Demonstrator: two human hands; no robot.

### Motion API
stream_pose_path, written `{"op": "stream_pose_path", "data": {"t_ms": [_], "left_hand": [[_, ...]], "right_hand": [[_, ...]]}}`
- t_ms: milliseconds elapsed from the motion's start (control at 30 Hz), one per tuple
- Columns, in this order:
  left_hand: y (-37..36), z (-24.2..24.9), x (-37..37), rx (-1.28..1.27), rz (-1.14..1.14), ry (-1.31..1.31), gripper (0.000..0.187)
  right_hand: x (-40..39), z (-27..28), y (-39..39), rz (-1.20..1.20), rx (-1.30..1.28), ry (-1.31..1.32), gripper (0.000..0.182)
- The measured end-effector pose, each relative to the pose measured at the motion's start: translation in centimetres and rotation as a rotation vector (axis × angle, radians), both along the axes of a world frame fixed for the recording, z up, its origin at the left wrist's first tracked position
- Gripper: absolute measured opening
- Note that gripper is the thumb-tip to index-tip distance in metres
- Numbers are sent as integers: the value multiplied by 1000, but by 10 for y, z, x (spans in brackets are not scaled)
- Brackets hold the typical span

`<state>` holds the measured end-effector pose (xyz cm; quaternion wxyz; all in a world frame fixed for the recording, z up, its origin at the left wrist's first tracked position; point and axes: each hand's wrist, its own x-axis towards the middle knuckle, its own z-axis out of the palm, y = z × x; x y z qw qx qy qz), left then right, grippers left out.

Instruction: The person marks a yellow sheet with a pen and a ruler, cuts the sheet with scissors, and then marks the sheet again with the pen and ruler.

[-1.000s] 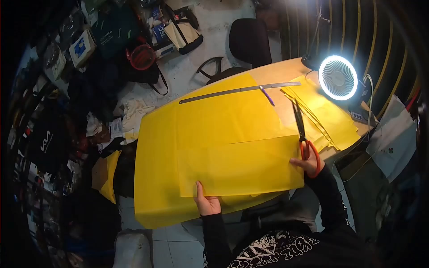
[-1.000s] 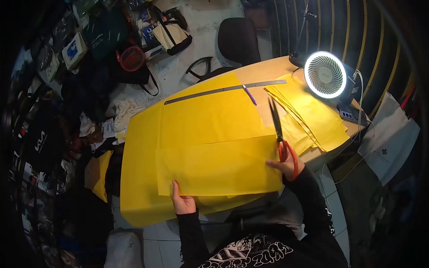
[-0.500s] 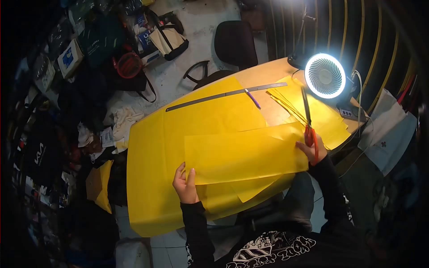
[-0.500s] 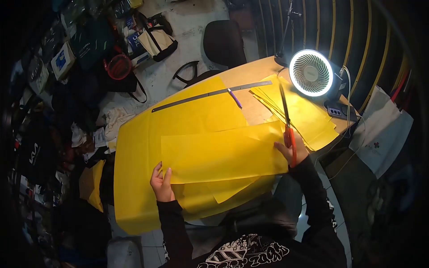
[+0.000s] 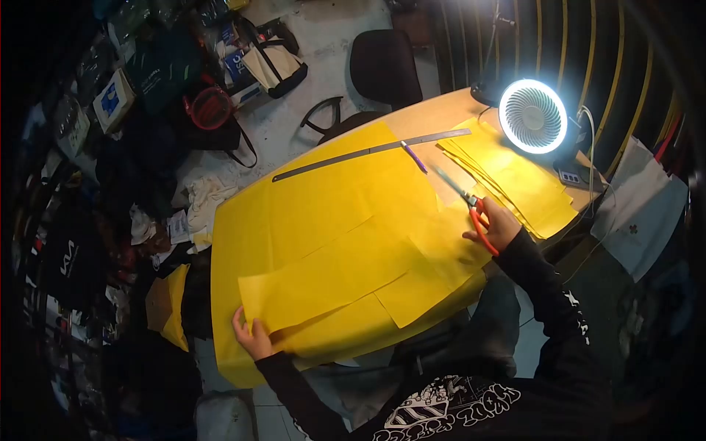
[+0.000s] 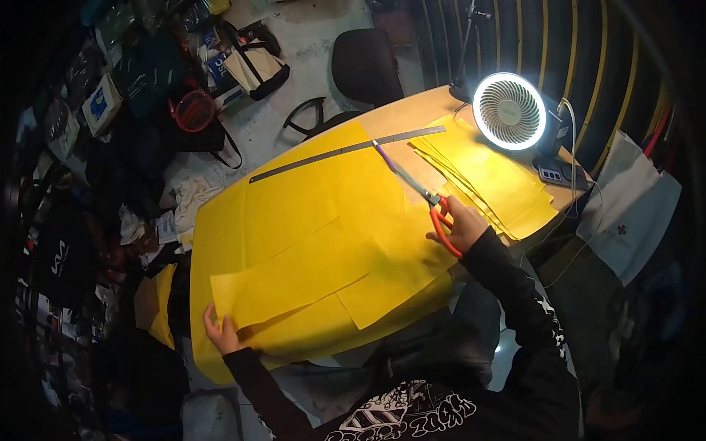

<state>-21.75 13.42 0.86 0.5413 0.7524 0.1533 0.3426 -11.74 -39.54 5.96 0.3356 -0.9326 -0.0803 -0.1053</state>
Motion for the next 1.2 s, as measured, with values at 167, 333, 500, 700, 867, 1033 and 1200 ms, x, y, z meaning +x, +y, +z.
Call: {"op": "stream_pose_path", "data": {"t_ms": [167,333,500,700,867,1033,1200], "left_hand": [[39,-5,-36,245,89,134,45],[32,14,-36,118,35,84,42],[27,53,-5,-196,-211,-226,38],[-10,73,61,-507,-301,-148,30],[-57,3,97,-591,-241,89,15],[-115,-14,96,-861,-106,58,10],[-115,-30,89,-1045,-85,-131,21]], "right_hand": [[-7,-16,-11,40,-166,-62,75],[-18,-8,-4,254,-89,-53,75],[-20,16,17,323,19,-57,70],[-13,40,22,107,124,-88,56],[-21,24,6,45,181,-122,49],[-38,15,-18,-41,141,-101,53],[-70,8,-20,-255,188,55,64]]}}
